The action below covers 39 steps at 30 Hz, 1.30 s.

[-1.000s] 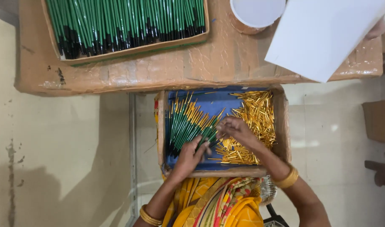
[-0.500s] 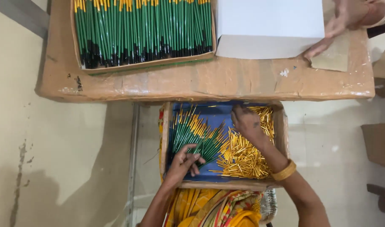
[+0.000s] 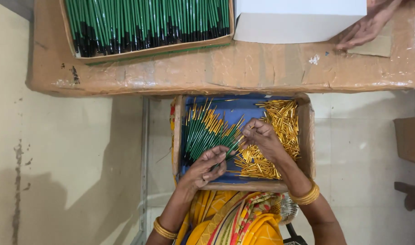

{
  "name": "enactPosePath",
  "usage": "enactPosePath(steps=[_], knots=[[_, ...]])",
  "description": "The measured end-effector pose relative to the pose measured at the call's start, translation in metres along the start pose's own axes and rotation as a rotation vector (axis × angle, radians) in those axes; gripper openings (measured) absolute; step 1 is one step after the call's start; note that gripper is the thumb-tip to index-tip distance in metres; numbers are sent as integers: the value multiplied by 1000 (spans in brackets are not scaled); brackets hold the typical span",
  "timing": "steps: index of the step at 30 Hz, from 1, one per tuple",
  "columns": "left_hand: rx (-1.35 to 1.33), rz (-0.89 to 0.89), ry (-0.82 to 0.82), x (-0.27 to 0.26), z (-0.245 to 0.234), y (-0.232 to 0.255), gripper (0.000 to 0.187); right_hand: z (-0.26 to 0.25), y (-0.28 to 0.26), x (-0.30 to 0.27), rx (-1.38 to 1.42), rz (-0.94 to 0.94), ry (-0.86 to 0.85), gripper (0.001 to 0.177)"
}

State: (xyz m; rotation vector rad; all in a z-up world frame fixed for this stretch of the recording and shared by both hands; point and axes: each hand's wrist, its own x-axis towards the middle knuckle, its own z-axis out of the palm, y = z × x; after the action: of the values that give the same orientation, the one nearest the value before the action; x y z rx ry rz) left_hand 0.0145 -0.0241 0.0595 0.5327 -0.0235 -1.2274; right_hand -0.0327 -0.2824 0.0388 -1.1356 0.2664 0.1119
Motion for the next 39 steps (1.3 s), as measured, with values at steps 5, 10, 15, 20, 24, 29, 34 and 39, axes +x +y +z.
enactPosePath(steps=[5, 10, 15, 20, 24, 29, 34, 39], knots=[[-74, -43, -30, -3, -2, -2, 23, 6, -3, -6, -20, -3, -44, 12], [372, 96, 243, -4, -12, -20, 17, 14, 9, 0, -184, -73, -106, 12], [1521, 428, 694, -18, -14, -18, 21, 30, 1, 51, -602, 16, -190, 25], [1868, 640, 868, -29, -6, -5, 35, -10, 39, 122, -1899, -704, -41, 32], [1817, 574, 869, -28, -11, -3, 32, -54, 49, 120, -1856, -1194, -169, 29], [1560, 753, 675, -18, 58, 73, 22, -41, -21, 70, -1962, -638, 49, 26], [1883, 1041, 450, 76, 160, 182, 18, 22, -58, 14, -1947, -469, -60, 40], [1936, 1421, 492, 244, 233, 305, 89, 51, -71, -1, -1561, -595, -256, 43]])
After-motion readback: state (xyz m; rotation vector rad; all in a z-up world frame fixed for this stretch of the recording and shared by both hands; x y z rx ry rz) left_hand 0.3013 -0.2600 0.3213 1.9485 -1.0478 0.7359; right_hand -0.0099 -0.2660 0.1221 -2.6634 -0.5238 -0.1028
